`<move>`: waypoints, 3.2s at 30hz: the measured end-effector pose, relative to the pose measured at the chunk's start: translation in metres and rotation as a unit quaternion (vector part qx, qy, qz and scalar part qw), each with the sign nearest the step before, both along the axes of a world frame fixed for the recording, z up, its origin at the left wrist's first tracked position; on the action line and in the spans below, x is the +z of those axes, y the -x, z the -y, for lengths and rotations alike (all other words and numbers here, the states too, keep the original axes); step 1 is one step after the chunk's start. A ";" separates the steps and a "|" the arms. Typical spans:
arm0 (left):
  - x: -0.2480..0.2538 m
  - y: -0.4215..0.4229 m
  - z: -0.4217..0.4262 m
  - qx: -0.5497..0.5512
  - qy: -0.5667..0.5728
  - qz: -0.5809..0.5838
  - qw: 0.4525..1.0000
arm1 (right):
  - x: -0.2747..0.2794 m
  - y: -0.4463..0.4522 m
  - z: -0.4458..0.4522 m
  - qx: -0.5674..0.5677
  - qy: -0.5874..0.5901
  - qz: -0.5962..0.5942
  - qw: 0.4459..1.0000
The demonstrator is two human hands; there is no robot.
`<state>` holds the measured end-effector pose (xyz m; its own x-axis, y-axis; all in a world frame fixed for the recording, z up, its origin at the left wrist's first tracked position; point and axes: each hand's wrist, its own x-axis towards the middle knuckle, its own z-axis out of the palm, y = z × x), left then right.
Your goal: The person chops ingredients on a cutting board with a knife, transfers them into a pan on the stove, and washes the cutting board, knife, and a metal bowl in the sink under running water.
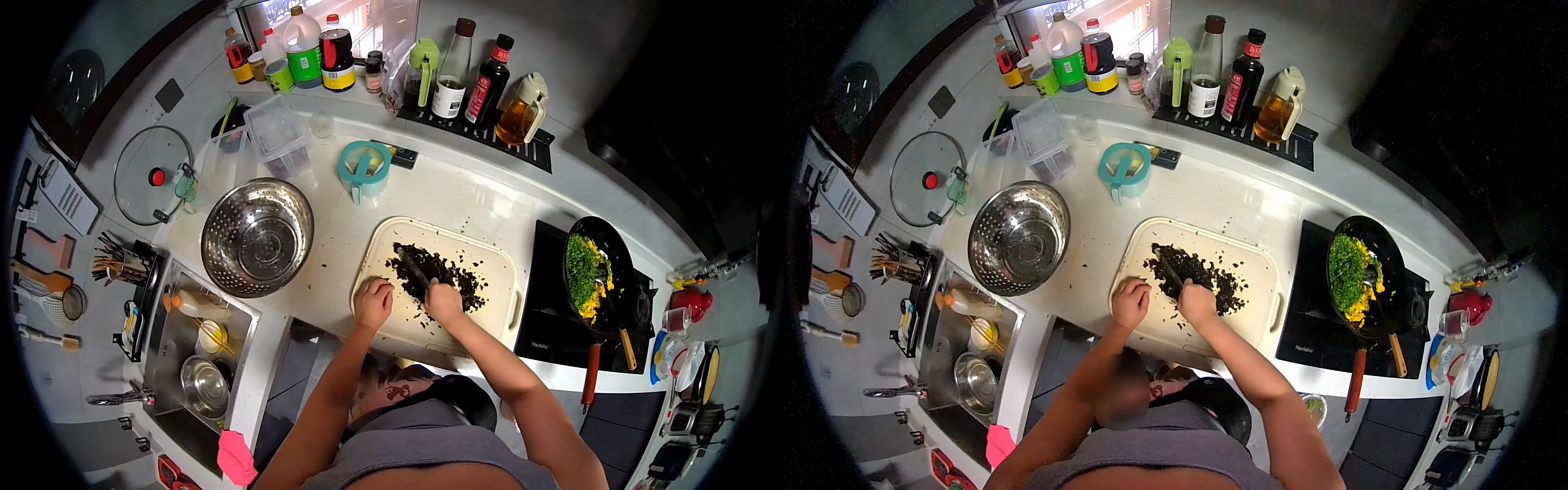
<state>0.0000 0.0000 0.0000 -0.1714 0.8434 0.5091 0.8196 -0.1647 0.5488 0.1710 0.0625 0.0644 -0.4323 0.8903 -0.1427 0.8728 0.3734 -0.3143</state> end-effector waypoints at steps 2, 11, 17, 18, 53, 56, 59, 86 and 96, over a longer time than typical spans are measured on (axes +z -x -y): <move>-0.001 -0.002 0.004 -0.001 -0.007 -0.006 1.000 | -0.003 -0.003 0.008 -0.030 0.012 -0.028 0.999; -0.005 0.005 -0.012 0.009 -0.018 -0.003 1.000 | 0.028 -0.003 -0.004 -0.011 0.020 -0.043 0.999; -0.002 0.002 -0.003 -0.001 -0.001 0.018 1.000 | -0.010 0.005 0.018 -0.006 -0.023 -0.002 1.000; 0.000 0.002 -0.004 0.001 -0.002 0.016 1.000 | -0.011 0.008 0.021 -0.018 -0.017 -0.004 1.000; 0.007 0.000 -0.004 -0.008 -0.022 0.011 1.000 | -0.010 -0.023 0.010 -0.038 -0.033 -0.023 0.998; 0.004 0.003 -0.007 -0.017 -0.028 0.014 0.999 | 0.010 -0.029 -0.002 -0.023 -0.037 -0.048 0.998; 0.006 0.002 -0.008 -0.001 -0.044 -0.002 0.999 | 0.029 -0.030 -0.006 -0.013 -0.035 -0.030 0.999; 0.004 0.002 -0.006 -0.005 -0.027 0.004 1.000 | 0.008 -0.039 -0.003 -0.040 -0.072 -0.051 0.995; 0.005 0.001 -0.005 0.003 -0.022 0.002 1.000 | -0.004 -0.043 -0.021 -0.084 -0.059 -0.026 0.994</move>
<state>-0.0005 0.0048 0.0053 -0.1784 0.8192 0.5451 0.8189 -0.1835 0.5438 0.2144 0.0837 0.0605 -0.2807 0.9597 -0.0152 0.9096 0.2610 -0.3234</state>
